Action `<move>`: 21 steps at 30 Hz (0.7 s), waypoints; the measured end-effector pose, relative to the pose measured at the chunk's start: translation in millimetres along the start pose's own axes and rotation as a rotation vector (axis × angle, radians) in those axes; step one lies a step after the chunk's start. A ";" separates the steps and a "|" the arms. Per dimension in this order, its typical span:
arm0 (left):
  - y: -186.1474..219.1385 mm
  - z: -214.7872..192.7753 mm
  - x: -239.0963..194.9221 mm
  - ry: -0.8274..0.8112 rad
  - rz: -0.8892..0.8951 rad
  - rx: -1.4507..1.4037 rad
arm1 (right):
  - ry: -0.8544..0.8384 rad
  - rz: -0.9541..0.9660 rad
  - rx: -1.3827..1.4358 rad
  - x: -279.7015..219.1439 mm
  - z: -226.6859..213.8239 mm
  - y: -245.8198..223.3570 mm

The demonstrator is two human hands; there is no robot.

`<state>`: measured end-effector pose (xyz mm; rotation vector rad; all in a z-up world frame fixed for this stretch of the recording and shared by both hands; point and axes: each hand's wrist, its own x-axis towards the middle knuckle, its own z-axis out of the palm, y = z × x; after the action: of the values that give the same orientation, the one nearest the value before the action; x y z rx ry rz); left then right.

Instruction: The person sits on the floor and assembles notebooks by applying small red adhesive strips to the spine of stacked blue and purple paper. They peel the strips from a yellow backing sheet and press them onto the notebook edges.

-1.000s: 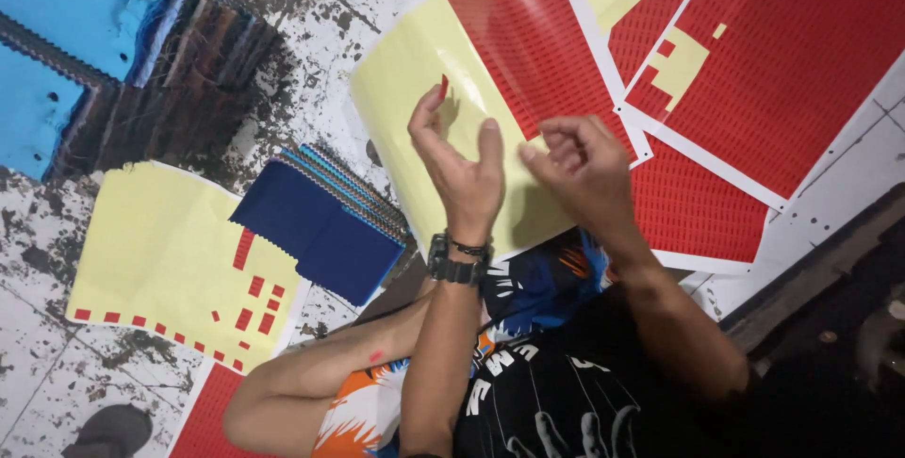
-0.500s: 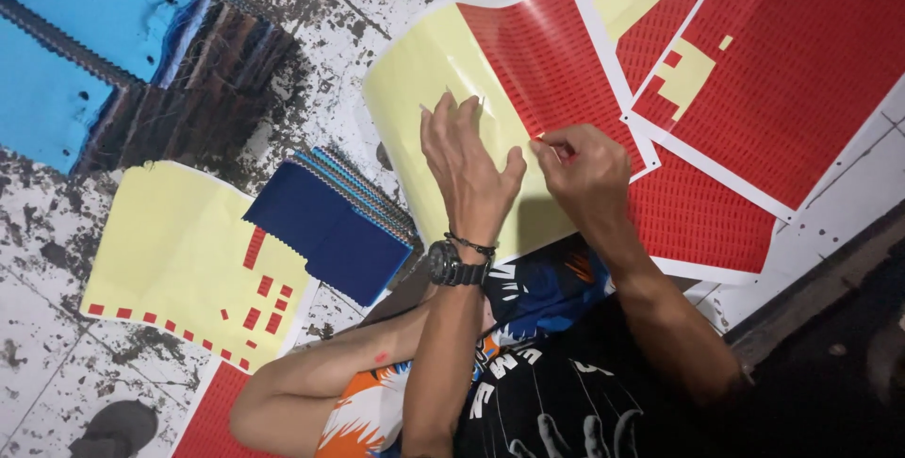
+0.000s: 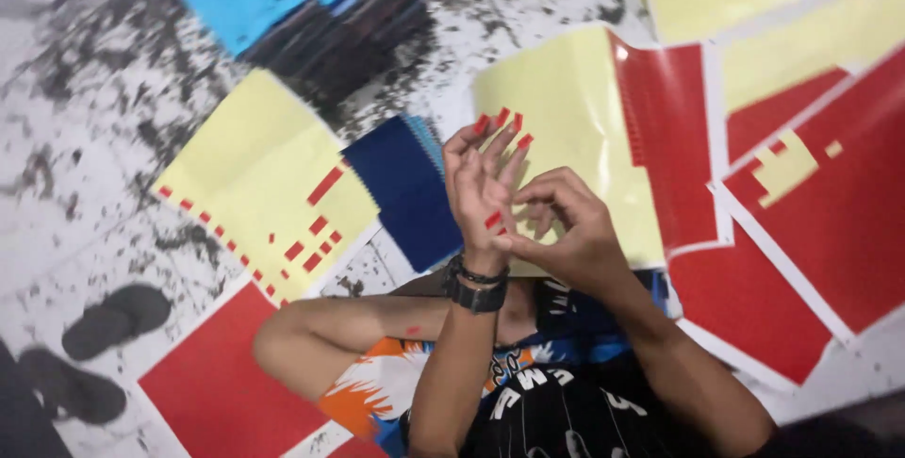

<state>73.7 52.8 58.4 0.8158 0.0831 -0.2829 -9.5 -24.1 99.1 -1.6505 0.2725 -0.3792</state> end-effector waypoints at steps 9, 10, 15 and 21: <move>94.5 -82.6 -3.8 0.046 0.298 0.545 | -0.446 -0.232 -0.102 85.0 52.1 -5.4; 101.2 -89.0 -5.2 0.081 0.319 0.544 | -0.484 -0.241 -0.092 89.5 63.0 -11.1; 127.8 -102.7 -13.1 0.081 0.326 0.670 | -0.686 -0.215 -0.172 100.1 99.4 -16.6; 134.7 -114.7 -9.6 0.070 0.311 0.721 | -0.768 -0.137 -0.177 107.3 110.1 -15.2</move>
<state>106.3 225.9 76.8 1.5354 -0.0886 0.0226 132.2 35.8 113.7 -1.8679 -0.3934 0.1988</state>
